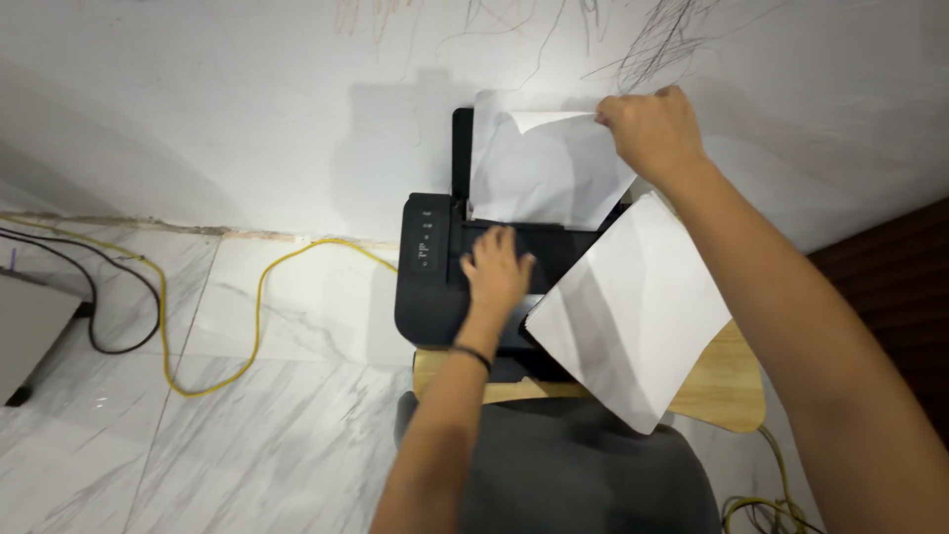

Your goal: The person loads sheets of white paper into the top feeder of a black printer. They repeatedly pick up sheets from a stack on the table and place them into the feeder, adjusting the stack as needed.

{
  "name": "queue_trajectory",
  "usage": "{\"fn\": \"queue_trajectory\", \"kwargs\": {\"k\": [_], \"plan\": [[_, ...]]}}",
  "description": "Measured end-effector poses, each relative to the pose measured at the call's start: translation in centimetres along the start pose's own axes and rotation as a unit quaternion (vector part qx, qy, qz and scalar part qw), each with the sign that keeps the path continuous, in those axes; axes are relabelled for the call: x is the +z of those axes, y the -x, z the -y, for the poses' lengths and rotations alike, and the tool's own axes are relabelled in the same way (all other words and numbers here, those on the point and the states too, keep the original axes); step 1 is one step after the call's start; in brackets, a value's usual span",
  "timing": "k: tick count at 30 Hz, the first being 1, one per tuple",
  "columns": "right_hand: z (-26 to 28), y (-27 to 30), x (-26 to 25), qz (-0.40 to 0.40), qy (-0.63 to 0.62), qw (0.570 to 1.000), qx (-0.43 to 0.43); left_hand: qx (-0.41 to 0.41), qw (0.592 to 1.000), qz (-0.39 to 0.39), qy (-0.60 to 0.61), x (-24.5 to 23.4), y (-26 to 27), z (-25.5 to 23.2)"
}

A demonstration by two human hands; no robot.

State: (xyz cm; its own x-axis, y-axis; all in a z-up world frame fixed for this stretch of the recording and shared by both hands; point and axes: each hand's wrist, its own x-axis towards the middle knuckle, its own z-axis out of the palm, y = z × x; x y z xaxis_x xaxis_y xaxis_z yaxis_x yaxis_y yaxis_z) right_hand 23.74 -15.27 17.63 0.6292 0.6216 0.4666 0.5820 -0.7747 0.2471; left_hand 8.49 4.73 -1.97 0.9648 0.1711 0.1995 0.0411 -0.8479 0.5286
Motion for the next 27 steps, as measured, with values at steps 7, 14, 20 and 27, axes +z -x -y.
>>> {"fn": "queue_trajectory", "kwargs": {"k": [7,14,20,27], "plan": [[-0.8,-0.4,-0.6,-0.014,0.015,0.999,-0.025,0.012,0.982,0.050,-0.180,0.2,-5.3,3.1],[-0.9,-1.4,-0.6,-0.018,-0.051,0.998,-0.023,0.059,0.975,0.015,-0.213,-2.0,-5.7,4.5],[1.3,-3.1,0.0,0.080,-0.095,0.992,0.017,0.053,0.988,-0.069,-0.125,-4.3,-4.4,5.1],[2.6,-3.6,1.2,0.050,-0.039,0.997,0.039,-0.007,0.996,-0.076,-0.036,-5.7,-1.7,4.5]]}}
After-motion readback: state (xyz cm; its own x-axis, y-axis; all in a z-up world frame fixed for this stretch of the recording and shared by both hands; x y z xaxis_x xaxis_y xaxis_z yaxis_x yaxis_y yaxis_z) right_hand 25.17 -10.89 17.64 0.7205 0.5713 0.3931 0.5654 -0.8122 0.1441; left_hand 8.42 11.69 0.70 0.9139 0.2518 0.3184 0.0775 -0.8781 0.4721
